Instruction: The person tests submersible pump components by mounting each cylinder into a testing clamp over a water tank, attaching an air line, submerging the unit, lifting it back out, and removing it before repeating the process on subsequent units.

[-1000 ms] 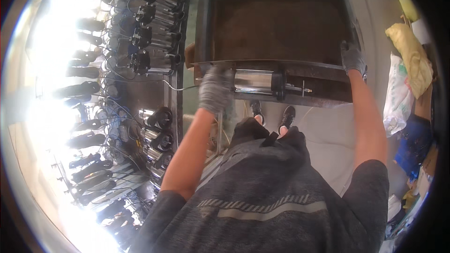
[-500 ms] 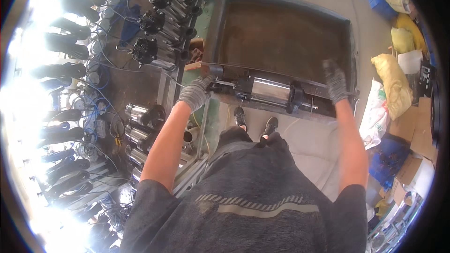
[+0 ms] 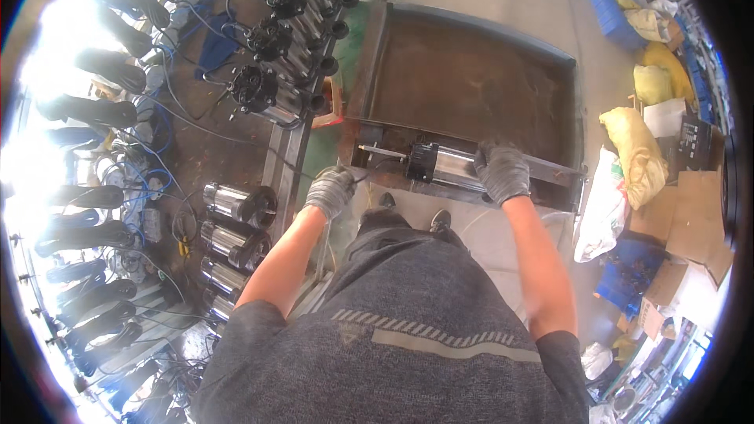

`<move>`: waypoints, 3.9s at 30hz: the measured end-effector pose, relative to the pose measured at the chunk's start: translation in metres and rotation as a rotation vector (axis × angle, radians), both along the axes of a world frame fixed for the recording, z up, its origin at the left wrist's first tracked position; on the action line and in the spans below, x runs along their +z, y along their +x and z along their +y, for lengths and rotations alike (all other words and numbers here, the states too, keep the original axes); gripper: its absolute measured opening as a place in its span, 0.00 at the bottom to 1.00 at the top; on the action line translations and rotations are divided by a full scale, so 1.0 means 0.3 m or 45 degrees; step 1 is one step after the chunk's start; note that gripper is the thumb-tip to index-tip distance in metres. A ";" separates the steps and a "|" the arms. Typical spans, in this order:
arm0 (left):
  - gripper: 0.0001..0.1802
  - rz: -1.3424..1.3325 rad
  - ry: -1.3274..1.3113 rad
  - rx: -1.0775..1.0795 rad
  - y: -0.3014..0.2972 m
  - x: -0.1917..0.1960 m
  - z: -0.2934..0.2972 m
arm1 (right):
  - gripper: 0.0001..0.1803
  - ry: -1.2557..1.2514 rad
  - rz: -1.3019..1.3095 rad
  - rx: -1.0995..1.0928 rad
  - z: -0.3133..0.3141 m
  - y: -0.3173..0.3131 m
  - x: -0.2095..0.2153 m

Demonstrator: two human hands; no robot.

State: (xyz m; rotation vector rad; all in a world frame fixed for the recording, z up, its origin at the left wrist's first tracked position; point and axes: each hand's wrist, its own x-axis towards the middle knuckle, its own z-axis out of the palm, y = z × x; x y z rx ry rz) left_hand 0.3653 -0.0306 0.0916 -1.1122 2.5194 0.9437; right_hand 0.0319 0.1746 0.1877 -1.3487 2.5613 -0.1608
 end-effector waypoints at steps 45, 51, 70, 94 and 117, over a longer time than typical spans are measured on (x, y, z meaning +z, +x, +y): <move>0.22 0.188 0.868 0.497 -0.286 -0.023 -0.168 | 0.15 0.047 0.175 -0.253 -0.035 0.033 -0.031; 0.24 0.625 0.401 0.176 -0.228 -0.055 -0.136 | 0.17 0.074 0.188 -0.244 -0.029 0.029 -0.037; 0.19 1.265 0.022 -0.144 -0.213 -0.133 -0.139 | 0.16 0.061 0.139 -0.258 -0.027 0.021 -0.041; 0.14 0.719 0.904 0.480 -0.178 -0.162 -0.127 | 0.13 0.003 0.158 -0.213 -0.021 0.018 -0.052; 0.24 0.829 0.785 1.441 -0.030 -0.176 -0.183 | 0.14 -0.052 0.159 -0.187 -0.017 0.023 -0.036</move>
